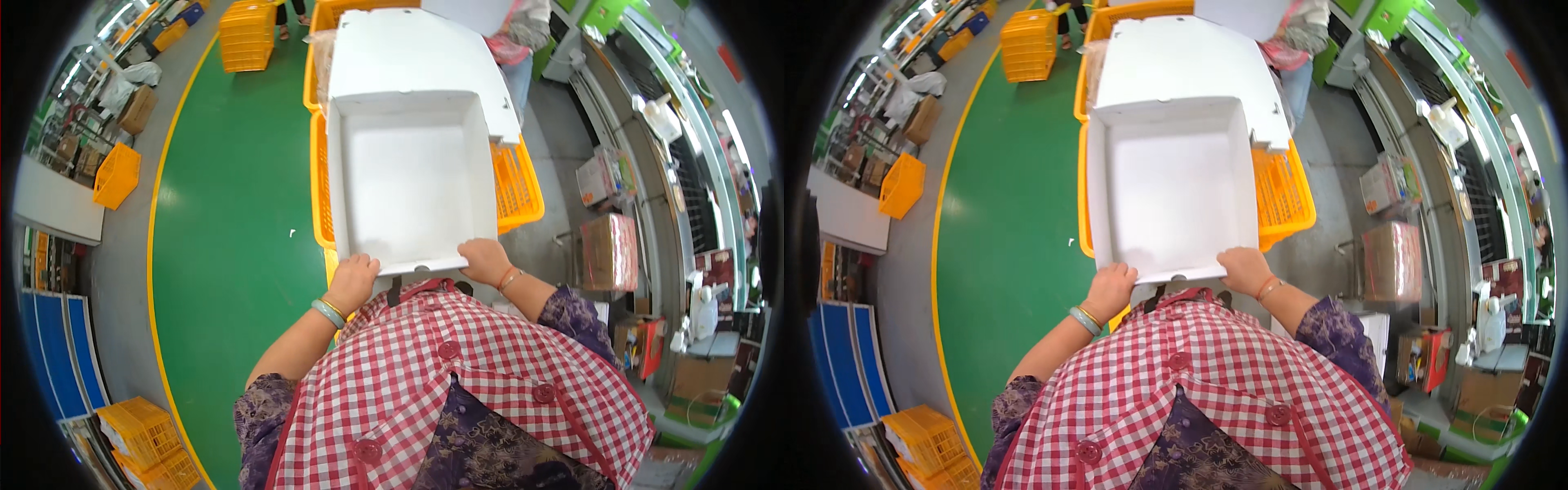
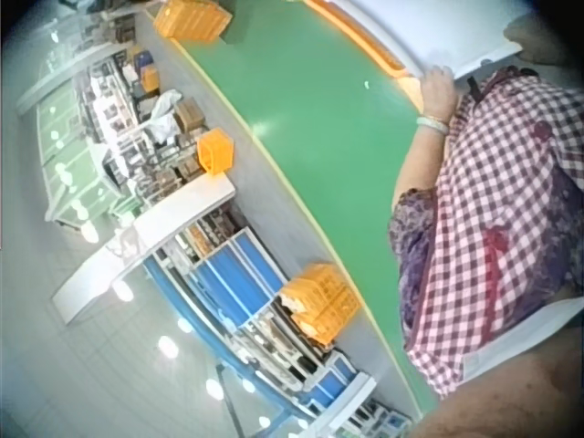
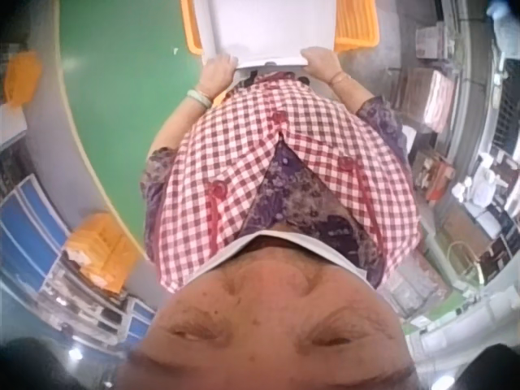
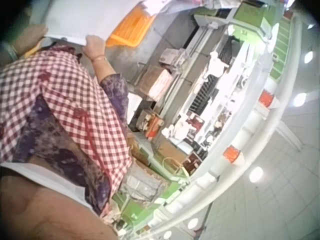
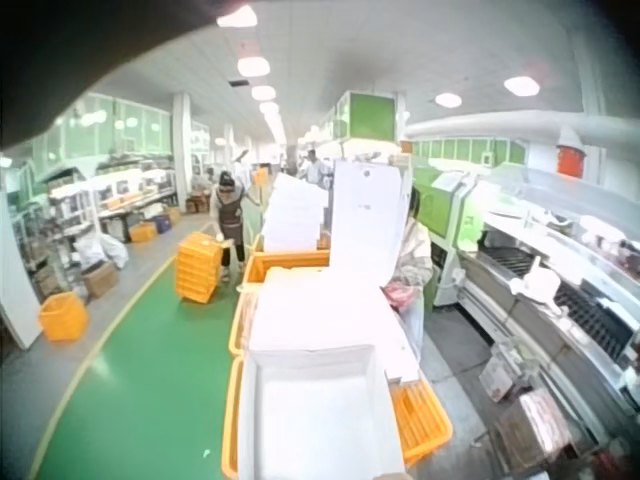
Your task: The person assembles white cardboard boxes by folding flat pieces into shape. They repeatedly pick up a flat piece from a yellow crate, fold the sides to form a box, and place the finished unit into a stack on the floor. The process is repeated continuously throughout the clip.
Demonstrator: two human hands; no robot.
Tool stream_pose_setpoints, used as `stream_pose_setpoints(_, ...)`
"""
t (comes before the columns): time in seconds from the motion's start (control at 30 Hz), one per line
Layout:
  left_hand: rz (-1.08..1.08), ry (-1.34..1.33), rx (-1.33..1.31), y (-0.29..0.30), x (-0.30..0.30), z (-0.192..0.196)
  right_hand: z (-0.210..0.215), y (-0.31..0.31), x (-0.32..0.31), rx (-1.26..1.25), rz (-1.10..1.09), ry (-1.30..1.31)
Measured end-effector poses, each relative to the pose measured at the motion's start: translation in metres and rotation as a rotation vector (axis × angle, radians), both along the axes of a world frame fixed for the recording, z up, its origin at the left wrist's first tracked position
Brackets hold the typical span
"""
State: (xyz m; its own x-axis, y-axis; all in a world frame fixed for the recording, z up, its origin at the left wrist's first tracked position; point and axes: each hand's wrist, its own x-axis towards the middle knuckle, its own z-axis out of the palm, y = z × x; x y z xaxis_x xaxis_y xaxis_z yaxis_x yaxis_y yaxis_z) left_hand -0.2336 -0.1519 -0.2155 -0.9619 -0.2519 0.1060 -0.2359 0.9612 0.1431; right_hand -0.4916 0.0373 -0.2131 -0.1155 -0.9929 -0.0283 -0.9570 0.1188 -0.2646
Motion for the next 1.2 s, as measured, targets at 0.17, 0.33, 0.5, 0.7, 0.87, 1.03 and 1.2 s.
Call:
stream_pose_setpoints(0.17,0.022,0.021,0.093,-0.005,0.007,0.006,0.041,0.005,-0.013,-0.016,0.123,-0.087)
stream_pose_setpoints(0.33,-0.006,0.013,0.16,-0.006,0.008,0.012,0.041,0.013,-0.023,0.049,0.194,-0.11)
stream_pose_setpoints(0.5,0.044,-0.093,0.233,-0.008,0.005,0.015,0.023,0.014,-0.031,0.093,0.213,-0.087)
stream_pose_setpoints(0.7,0.095,-0.263,0.267,-0.012,-0.005,0.023,0.013,0.01,-0.04,0.149,0.226,-0.102)
stream_pose_setpoints(0.87,0.081,-0.372,0.317,-0.02,-0.011,0.026,0.008,0.008,-0.045,0.21,0.206,-0.074)
stream_pose_setpoints(1.03,-0.024,-0.129,0.361,-0.026,0.002,0.027,-0.001,0.014,-0.049,0.173,0.251,-0.021)
stream_pose_setpoints(1.2,-0.044,-0.267,0.311,-0.025,0.007,0.041,-0.001,0.015,-0.046,0.142,0.273,0.085)
